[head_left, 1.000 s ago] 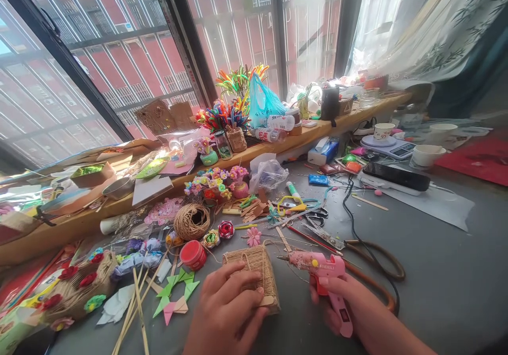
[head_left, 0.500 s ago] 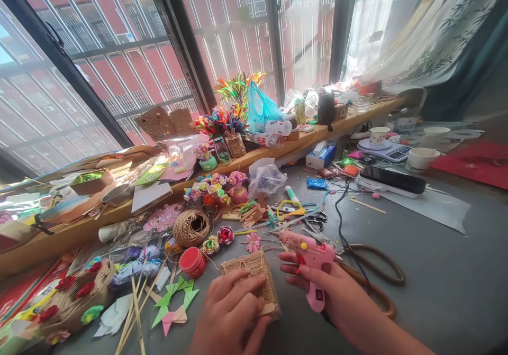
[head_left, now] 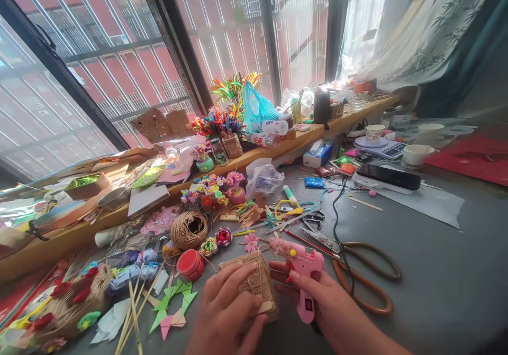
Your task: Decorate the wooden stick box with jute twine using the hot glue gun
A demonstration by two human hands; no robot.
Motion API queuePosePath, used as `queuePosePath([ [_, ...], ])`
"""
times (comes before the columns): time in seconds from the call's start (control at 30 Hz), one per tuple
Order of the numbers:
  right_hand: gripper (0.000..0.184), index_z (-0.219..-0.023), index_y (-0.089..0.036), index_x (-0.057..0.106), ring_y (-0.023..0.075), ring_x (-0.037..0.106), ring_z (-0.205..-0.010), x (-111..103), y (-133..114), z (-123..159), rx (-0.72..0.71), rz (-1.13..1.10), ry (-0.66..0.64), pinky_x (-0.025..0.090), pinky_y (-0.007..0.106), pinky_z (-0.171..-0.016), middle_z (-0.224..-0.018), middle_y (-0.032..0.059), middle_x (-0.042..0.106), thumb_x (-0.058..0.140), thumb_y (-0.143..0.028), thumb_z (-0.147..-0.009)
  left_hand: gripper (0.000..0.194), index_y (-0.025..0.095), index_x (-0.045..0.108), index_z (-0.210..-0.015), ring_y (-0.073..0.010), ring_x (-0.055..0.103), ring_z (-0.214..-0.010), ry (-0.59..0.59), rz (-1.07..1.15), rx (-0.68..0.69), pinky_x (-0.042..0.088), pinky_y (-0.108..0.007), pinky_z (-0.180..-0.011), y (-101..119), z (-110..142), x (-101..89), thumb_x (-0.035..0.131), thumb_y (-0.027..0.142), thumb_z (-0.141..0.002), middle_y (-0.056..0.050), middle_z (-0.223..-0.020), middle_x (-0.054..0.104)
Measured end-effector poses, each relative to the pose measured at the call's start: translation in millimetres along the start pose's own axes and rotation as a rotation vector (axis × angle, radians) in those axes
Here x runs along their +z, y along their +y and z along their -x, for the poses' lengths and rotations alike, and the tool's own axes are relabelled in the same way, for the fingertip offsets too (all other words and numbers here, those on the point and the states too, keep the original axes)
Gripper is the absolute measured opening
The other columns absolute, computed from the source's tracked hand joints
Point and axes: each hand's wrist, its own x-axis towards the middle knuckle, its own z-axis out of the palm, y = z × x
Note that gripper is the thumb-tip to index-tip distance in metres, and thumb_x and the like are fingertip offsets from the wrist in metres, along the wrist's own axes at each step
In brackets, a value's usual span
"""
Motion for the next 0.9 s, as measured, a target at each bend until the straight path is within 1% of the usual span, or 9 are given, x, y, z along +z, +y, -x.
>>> queuePosePath([
  [0.13,0.049,-0.117,-0.021,0.084,0.0376,0.074,-0.123,4.1,-2.6,0.1,0.015,0.001,-0.039,0.053,0.05,-0.112,-0.122,0.0128,0.084,0.096,-0.044,-0.076,0.013,0.026,0.059,-0.087,-0.0279,0.07,-0.122,-0.047,0.021,0.036,0.057,-0.04,-0.095,-1.7,-4.9,-3.0,0.065,0.015,-0.088,-0.004,-0.127,0.081],
  [0.3,0.044,-0.118,-0.019,0.083,0.0367,0.074,-0.123,6.9,0.5,-1.5,0.006,-0.023,-0.07,0.053,0.05,-0.111,-0.121,0.0137,0.084,0.092,-0.04,-0.081,0.013,0.026,0.06,-0.088,-0.0283,0.068,-0.125,-0.099,0.04,0.018,0.056,-0.042,-0.096,-2.0,-4.2,-4.5,0.065,0.014,-0.086,-0.005,-0.131,0.079],
  [0.4,0.044,-0.112,-0.017,0.084,0.0383,0.076,-0.118,7.3,1.0,-2.3,-0.008,-0.024,-0.052,0.056,0.051,-0.107,-0.117,0.015,0.085,0.094,-0.042,-0.077,0.013,0.026,0.063,-0.087,-0.0329,0.058,-0.139,-0.125,0.072,-0.04,0.054,-0.047,-0.105,-3.8,2.2,3.6,0.071,0.017,-0.081,-0.007,-0.149,0.068],
  [0.47,0.043,-0.108,-0.017,0.085,0.0389,0.078,-0.115,7.9,0.7,-2.2,-0.008,-0.03,-0.048,0.057,0.052,-0.106,-0.115,0.0151,0.085,0.095,-0.043,-0.076,0.014,0.025,0.063,-0.084,-0.0371,0.053,-0.145,-0.135,0.094,-0.047,0.053,-0.052,-0.106,-6.5,3.8,8.1,0.073,0.019,-0.077,-0.008,-0.157,0.061],
  [0.57,0.041,-0.106,-0.017,0.085,0.0388,0.077,-0.116,9.2,0.1,-1.8,-0.006,-0.045,-0.047,0.057,0.052,-0.107,-0.114,0.0144,0.086,0.095,-0.043,-0.076,0.015,0.025,0.065,-0.084,-0.0405,0.056,-0.143,-0.213,0.144,-0.058,0.055,-0.058,-0.105,-10.0,-2.9,4.5,0.075,0.019,-0.074,-0.008,-0.154,0.065],
  [0.67,0.045,-0.112,-0.018,0.084,0.0385,0.076,-0.12,10.8,-1.1,-2.3,0.007,-0.05,-0.053,0.057,0.051,-0.107,-0.115,0.014,0.085,0.095,-0.043,-0.076,0.016,0.026,0.069,-0.086,-0.043,0.058,-0.142,-0.309,0.197,-0.124,0.054,-0.064,-0.106,-10.1,-16.0,-8.4,0.079,0.019,-0.075,-0.009,-0.15,0.068],
  [0.77,0.046,-0.114,-0.018,0.084,0.0387,0.075,-0.122,11.8,-2.6,-3.3,0.018,-0.059,-0.076,0.058,0.049,-0.105,-0.115,0.014,0.085,0.095,-0.042,-0.076,0.017,0.027,0.073,-0.085,-0.0447,0.057,-0.143,-0.337,0.29,-0.199,0.054,-0.066,-0.108,-9.2,-24.8,-16.7,0.087,0.026,-0.076,-0.01,-0.146,0.071],
  [0.83,0.042,-0.108,-0.017,0.085,0.0394,0.076,-0.119,10.7,-2.6,-3.9,0.024,-0.076,-0.079,0.058,0.05,-0.104,-0.112,0.0145,0.086,0.095,-0.042,-0.075,0.013,0.028,0.076,-0.086,-0.043,0.058,-0.142,-0.305,0.401,-0.296,0.052,-0.065,-0.11,-10.7,-25.8,-16.5,0.086,0.035,-0.081,-0.009,-0.143,0.073],
  [0.9,0.04,-0.101,-0.016,0.085,0.0395,0.078,-0.115,7.6,-1.4,-4.4,0.023,-0.084,-0.041,0.058,0.05,-0.104,-0.109,0.0144,0.086,0.095,-0.043,-0.074,0.015,0.029,0.078,-0.091,-0.039,0.063,-0.138,-0.176,0.571,-0.489,0.053,-0.06,-0.111,-15.2,-24.3,-13.4,0.077,0.044,-0.091,-0.01,-0.14,0.074],
])
